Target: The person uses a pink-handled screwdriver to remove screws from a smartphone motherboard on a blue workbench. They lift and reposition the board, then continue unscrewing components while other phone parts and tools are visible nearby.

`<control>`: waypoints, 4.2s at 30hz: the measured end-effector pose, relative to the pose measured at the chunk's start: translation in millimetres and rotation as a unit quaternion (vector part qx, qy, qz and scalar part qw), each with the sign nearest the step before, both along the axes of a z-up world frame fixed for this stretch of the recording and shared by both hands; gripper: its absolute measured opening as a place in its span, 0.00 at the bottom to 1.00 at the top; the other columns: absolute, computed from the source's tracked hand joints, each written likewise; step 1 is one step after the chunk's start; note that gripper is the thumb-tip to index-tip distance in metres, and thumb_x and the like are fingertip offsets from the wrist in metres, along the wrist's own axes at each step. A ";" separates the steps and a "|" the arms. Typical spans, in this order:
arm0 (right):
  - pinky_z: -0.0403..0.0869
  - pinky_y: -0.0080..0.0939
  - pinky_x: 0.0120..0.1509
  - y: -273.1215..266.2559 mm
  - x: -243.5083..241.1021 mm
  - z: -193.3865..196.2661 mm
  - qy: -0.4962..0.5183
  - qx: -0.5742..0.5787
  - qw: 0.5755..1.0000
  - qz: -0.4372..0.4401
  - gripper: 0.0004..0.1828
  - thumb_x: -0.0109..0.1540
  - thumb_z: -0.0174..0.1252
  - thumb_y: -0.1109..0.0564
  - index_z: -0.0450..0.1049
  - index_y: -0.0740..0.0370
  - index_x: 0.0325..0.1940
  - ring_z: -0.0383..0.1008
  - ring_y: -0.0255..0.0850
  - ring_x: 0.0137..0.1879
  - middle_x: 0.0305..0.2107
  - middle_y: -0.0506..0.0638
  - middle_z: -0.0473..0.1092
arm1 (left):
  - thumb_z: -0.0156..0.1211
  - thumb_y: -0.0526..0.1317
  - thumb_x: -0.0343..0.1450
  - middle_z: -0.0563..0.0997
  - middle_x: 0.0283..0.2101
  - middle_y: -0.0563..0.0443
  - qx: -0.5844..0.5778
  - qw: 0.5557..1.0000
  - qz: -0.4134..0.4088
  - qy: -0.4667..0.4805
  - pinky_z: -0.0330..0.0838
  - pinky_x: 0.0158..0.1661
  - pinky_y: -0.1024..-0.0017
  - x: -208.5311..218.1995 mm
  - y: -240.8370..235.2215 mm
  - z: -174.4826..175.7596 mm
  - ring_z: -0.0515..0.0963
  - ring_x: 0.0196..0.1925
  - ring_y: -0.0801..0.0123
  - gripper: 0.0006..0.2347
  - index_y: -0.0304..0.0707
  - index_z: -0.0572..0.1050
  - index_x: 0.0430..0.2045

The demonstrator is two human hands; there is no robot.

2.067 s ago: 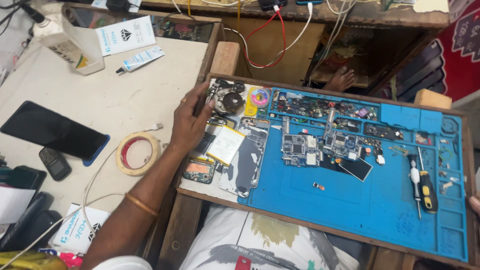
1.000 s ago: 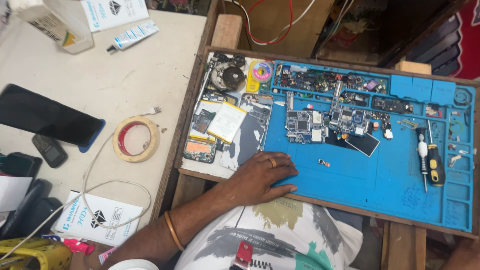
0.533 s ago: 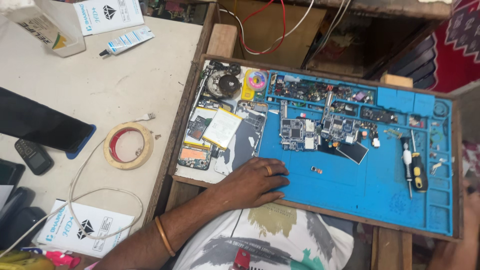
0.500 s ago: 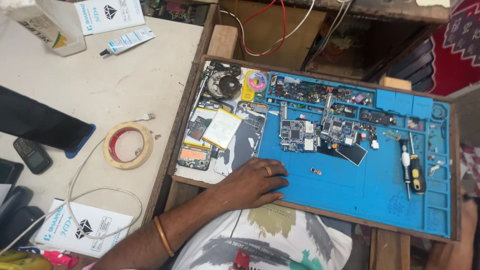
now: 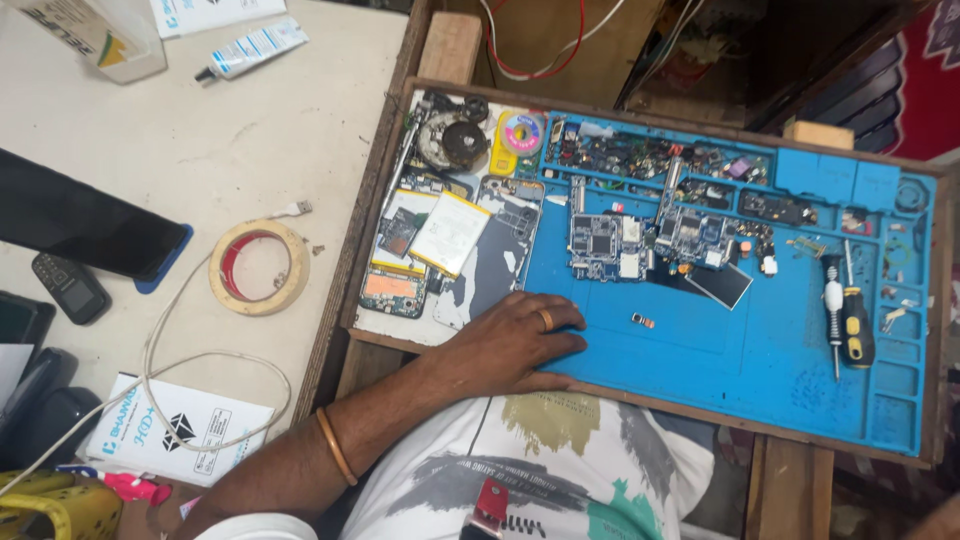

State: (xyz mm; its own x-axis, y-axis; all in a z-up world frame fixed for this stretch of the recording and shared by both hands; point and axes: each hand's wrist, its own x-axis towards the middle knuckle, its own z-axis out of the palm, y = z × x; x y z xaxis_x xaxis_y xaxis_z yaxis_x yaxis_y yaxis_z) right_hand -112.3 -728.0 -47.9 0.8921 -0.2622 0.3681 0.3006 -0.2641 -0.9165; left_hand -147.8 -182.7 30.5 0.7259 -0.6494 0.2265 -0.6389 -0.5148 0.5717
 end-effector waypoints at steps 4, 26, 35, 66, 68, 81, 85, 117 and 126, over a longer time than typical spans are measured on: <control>0.77 0.33 0.43 96.6 18.8 54.6 -0.074 0.037 0.975 0.205 0.11 0.76 0.52 0.47 0.73 0.54 0.56 0.81 0.38 0.41 0.43 0.54 0.78 | 0.64 0.53 0.70 0.75 0.59 0.49 -0.003 1.000 0.001 -0.005 0.64 0.64 0.56 -1.1 0.4 -3.3 0.69 0.68 0.57 0.19 0.41 0.79 0.48; 0.62 0.58 0.76 292.7 43.1 102.7 -0.076 -0.520 0.810 0.260 0.24 0.63 0.65 0.47 0.77 0.56 0.61 0.74 0.47 0.66 0.51 0.51 0.77 | 0.63 0.52 0.72 0.73 0.62 0.43 0.010 0.985 0.164 -0.045 0.53 0.70 0.43 10.7 10.6 -1.6 0.63 0.72 0.51 0.18 0.42 0.79 0.50; 0.66 0.47 0.77 266.7 25.8 102.7 -0.058 -0.388 0.880 0.269 0.14 0.68 0.67 0.55 0.79 0.56 0.58 0.78 0.38 0.54 0.44 0.46 0.79 | 0.60 0.52 0.75 0.73 0.63 0.47 0.052 0.976 0.202 -0.061 0.55 0.69 0.40 10.8 0.1 -3.0 0.63 0.73 0.55 0.18 0.44 0.77 0.55; 0.59 0.42 0.81 244.8 11.2 79.5 -0.060 -0.444 0.850 0.277 0.06 0.72 0.67 0.57 0.83 0.59 0.53 0.80 0.36 0.46 0.40 0.48 0.80 | 0.57 0.52 0.79 0.68 0.69 0.46 0.111 0.969 0.194 -0.108 0.57 0.68 0.37 7.1 -3.5 -25.6 0.59 0.75 0.55 0.20 0.45 0.70 0.64; 0.59 0.43 0.80 246.8 11.7 80.7 -0.065 -0.434 0.853 0.282 0.05 0.71 0.67 0.57 0.83 0.58 0.51 0.80 0.36 0.44 0.38 0.48 0.80 | 0.57 0.51 0.79 0.68 0.69 0.46 0.115 0.969 0.191 -0.111 0.57 0.68 0.37 7.9 -3.7 -24.9 0.58 0.75 0.56 0.20 0.45 0.70 0.65; 0.61 0.42 0.80 236.3 16.3 74.7 -0.039 -0.369 0.873 0.317 0.06 0.70 0.62 0.57 0.82 0.60 0.46 0.81 0.36 0.44 0.35 0.49 0.79 | 0.56 0.52 0.79 0.68 0.69 0.45 0.123 0.970 0.183 -0.104 0.56 0.68 0.35 8.4 -3.9 -28.1 0.58 0.75 0.54 0.20 0.48 0.70 0.65; 0.61 0.41 0.80 235.7 16.2 72.7 -0.031 -0.352 0.886 0.300 0.05 0.73 0.62 0.57 0.82 0.61 0.48 0.81 0.36 0.46 0.36 0.49 0.79 | 0.57 0.51 0.79 0.68 0.70 0.46 0.116 0.972 0.179 -0.098 0.56 0.69 0.35 8.4 -3.1 -24.2 0.57 0.76 0.53 0.18 0.52 0.72 0.63; 0.60 0.38 0.81 237.1 18.7 82.1 0.009 -0.334 0.891 0.307 0.03 0.73 0.63 0.57 0.81 0.57 0.48 0.81 0.33 0.50 0.39 0.45 0.80 | 0.55 0.52 0.79 0.67 0.70 0.46 0.121 0.973 0.175 -0.091 0.54 0.70 0.34 8.1 -3.4 -28.6 0.56 0.76 0.53 0.18 0.53 0.73 0.62; 0.59 0.43 0.81 243.5 14.3 73.0 0.003 -0.385 0.882 0.272 0.04 0.74 0.67 0.57 0.82 0.57 0.53 0.81 0.34 0.49 0.42 0.47 0.80 | 0.56 0.52 0.78 0.67 0.70 0.46 0.113 0.974 0.174 -0.094 0.54 0.70 0.34 7.1 -2.0 -28.2 0.56 0.76 0.53 0.18 0.53 0.72 0.63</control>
